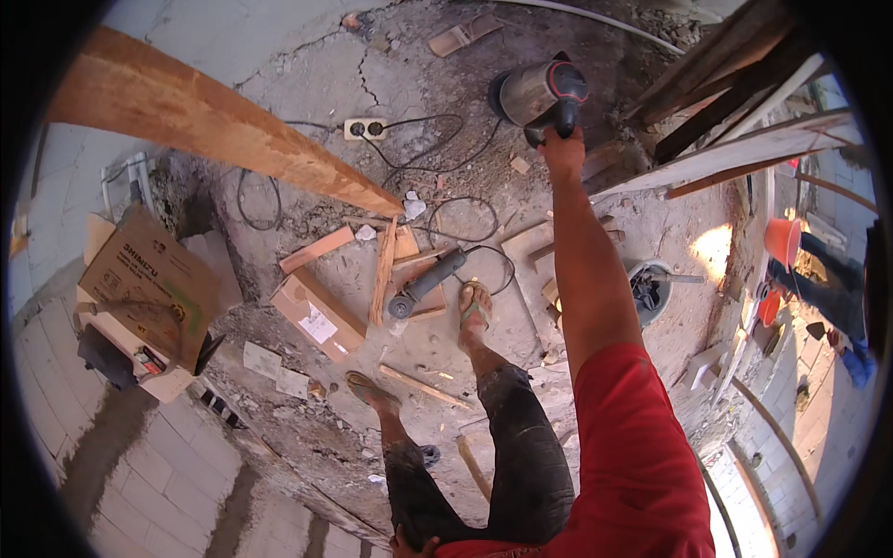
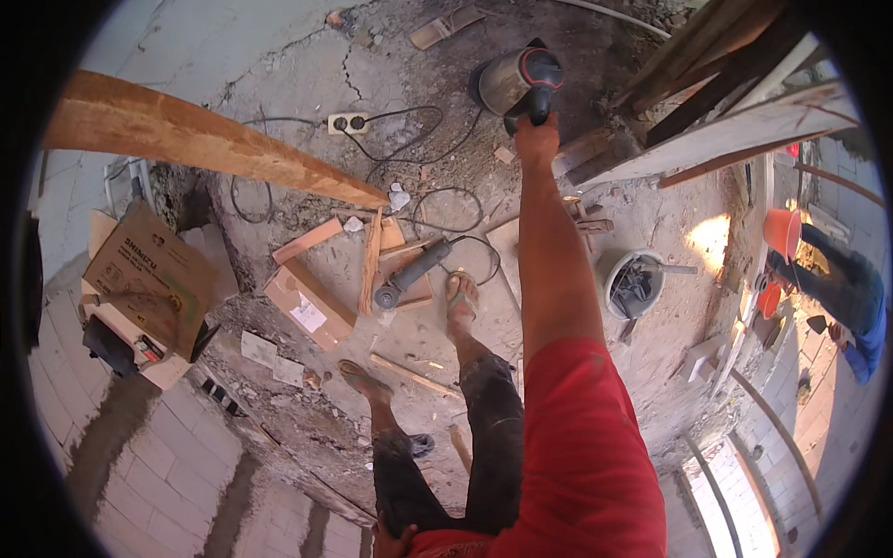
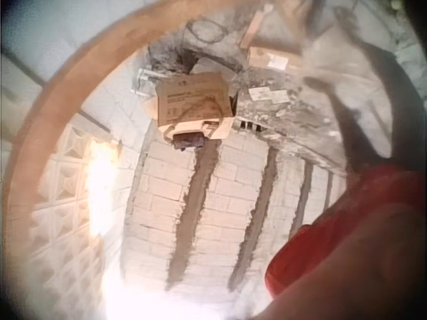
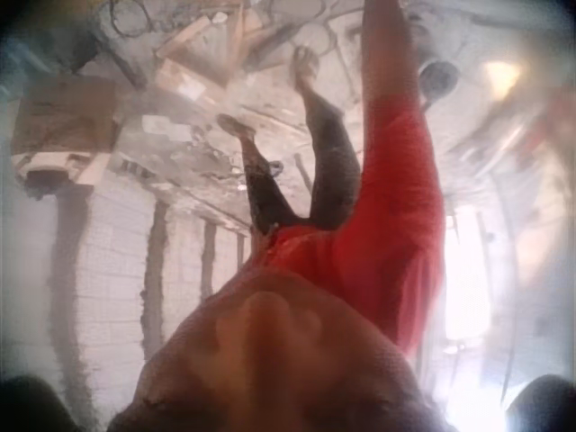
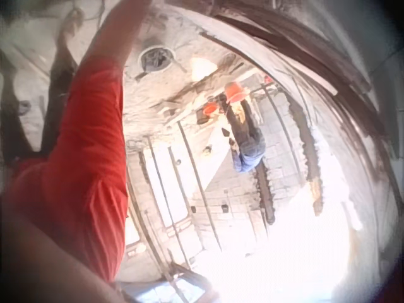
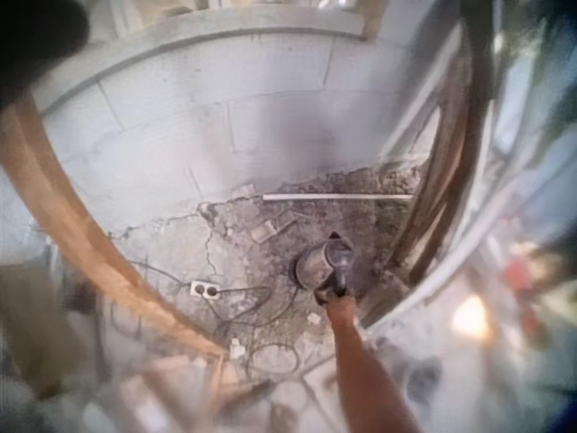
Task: The person prepares multiple glasses of coffee by spooning ingredients from jars and then pouring hot water from a kettle into each glass while sitting on the floor of a construction site.
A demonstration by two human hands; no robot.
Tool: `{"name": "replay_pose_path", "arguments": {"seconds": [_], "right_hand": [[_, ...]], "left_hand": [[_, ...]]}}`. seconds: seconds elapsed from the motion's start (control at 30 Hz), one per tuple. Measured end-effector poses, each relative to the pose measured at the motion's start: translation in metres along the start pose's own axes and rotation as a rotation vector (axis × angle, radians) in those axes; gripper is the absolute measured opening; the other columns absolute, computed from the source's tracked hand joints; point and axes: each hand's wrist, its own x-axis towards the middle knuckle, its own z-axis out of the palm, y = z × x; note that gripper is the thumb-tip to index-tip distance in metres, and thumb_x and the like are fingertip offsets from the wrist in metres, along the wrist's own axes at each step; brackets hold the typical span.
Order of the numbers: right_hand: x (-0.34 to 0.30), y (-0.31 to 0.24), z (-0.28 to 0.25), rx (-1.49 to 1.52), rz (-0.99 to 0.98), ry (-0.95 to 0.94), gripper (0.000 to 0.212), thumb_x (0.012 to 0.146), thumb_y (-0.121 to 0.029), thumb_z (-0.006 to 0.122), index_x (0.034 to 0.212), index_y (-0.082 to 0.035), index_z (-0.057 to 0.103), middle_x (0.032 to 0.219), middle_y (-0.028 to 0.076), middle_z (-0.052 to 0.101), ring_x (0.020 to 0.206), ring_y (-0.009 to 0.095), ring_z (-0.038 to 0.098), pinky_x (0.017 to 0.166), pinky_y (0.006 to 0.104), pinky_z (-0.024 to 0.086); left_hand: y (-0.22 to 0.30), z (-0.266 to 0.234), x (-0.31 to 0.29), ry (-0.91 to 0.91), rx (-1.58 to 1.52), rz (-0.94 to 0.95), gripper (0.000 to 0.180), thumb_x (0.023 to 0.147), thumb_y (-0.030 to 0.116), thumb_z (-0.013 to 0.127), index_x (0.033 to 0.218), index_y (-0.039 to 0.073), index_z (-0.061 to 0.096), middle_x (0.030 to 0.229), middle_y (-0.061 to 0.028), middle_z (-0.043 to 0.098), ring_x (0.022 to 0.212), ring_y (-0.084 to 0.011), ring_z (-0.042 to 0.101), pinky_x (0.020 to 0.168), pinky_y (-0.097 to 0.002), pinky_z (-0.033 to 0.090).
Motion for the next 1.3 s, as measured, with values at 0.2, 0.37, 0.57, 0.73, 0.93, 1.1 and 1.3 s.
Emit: {"name": "replay_pose_path", "arguments": {"seconds": [0.2, 0.37, 0.57, 0.73, 0.93, 1.1, 1.3], "right_hand": [[-0.026, -0.044, 0.022, 0.386, 0.056, -0.184, 0.051, 0.083, -0.018, 0.074, 0.122, 0.008, 0.055, 0.106, 0.018, 0.066, 0.085, 0.024, 0.070, 0.057, 0.0305, 0.060], [0.037, 0.000, -0.010, 0.010, -0.166, -0.337, 0.064, 0.079, -0.017, 0.081, 0.133, -0.001, 0.052, 0.126, 0.022, 0.057, 0.098, 0.035, 0.066, 0.069, 0.0418, 0.061], [0.014, -0.008, -0.005, -0.630, -0.303, -0.347, 0.055, 0.086, -0.035, 0.071, 0.124, 0.002, 0.056, 0.110, 0.027, 0.068, 0.104, 0.037, 0.070, 0.084, 0.0450, 0.057], [0.038, -0.006, -0.040, -0.965, -0.454, 0.037, 0.058, 0.088, -0.045, 0.069, 0.126, -0.004, 0.055, 0.107, 0.026, 0.071, 0.107, 0.041, 0.069, 0.091, 0.0487, 0.054], [0.032, -0.014, 0.007, -0.998, -0.326, 0.027, 0.058, 0.090, -0.053, 0.066, 0.120, -0.003, 0.062, 0.111, 0.018, 0.072, 0.106, 0.040, 0.069, 0.089, 0.0489, 0.055], [0.102, 0.004, -0.050, -1.289, -0.413, 0.079, 0.055, 0.091, -0.052, 0.064, 0.120, -0.006, 0.065, 0.107, 0.016, 0.073, 0.105, 0.038, 0.070, 0.089, 0.0484, 0.056], [0.088, -0.026, -0.048, -0.846, -0.493, -0.147, 0.054, 0.084, -0.043, 0.075, 0.130, -0.016, 0.062, 0.121, 0.018, 0.070, 0.109, 0.046, 0.066, 0.090, 0.0513, 0.053]], "left_hand": [[0.024, 0.004, -0.016, 0.044, -0.074, 0.011, 0.104, 0.078, 0.057, 0.078, 0.157, 0.007, 0.030, 0.145, -0.0331, 0.042, 0.134, -0.0473, 0.043, 0.111, -0.0524, 0.040], [0.041, -0.003, -0.013, -0.028, -0.228, 0.066, 0.105, 0.080, 0.055, 0.077, 0.157, 0.006, 0.027, 0.144, -0.0336, 0.043, 0.133, -0.0484, 0.043, 0.110, -0.0537, 0.040], [0.005, 0.011, -0.017, 0.121, -0.114, 0.151, 0.103, 0.081, 0.051, 0.077, 0.157, 0.002, 0.026, 0.141, -0.0359, 0.046, 0.128, -0.0500, 0.047, 0.107, -0.0550, 0.042], [-0.001, 0.011, 0.002, 0.097, -0.161, 0.310, 0.102, 0.083, 0.046, 0.077, 0.157, 0.002, 0.022, 0.145, -0.0353, 0.041, 0.128, -0.0516, 0.046, 0.105, -0.0557, 0.043], [-0.004, 0.017, -0.013, 0.042, -0.111, -0.078, 0.106, 0.082, 0.048, 0.078, 0.160, 0.009, 0.017, 0.150, -0.0333, 0.034, 0.128, -0.0524, 0.046, 0.105, -0.0555, 0.044], [0.048, -0.021, -0.008, -0.057, -0.118, -0.091, 0.106, 0.081, 0.054, 0.077, 0.160, 0.013, 0.019, 0.153, -0.0299, 0.034, 0.133, -0.0504, 0.044, 0.107, -0.0560, 0.042], [0.054, -0.014, -0.012, -0.027, -0.023, -0.106, 0.106, 0.080, 0.058, 0.075, 0.160, 0.015, 0.020, 0.155, -0.0262, 0.035, 0.134, -0.0487, 0.044, 0.108, -0.0550, 0.042]]}}
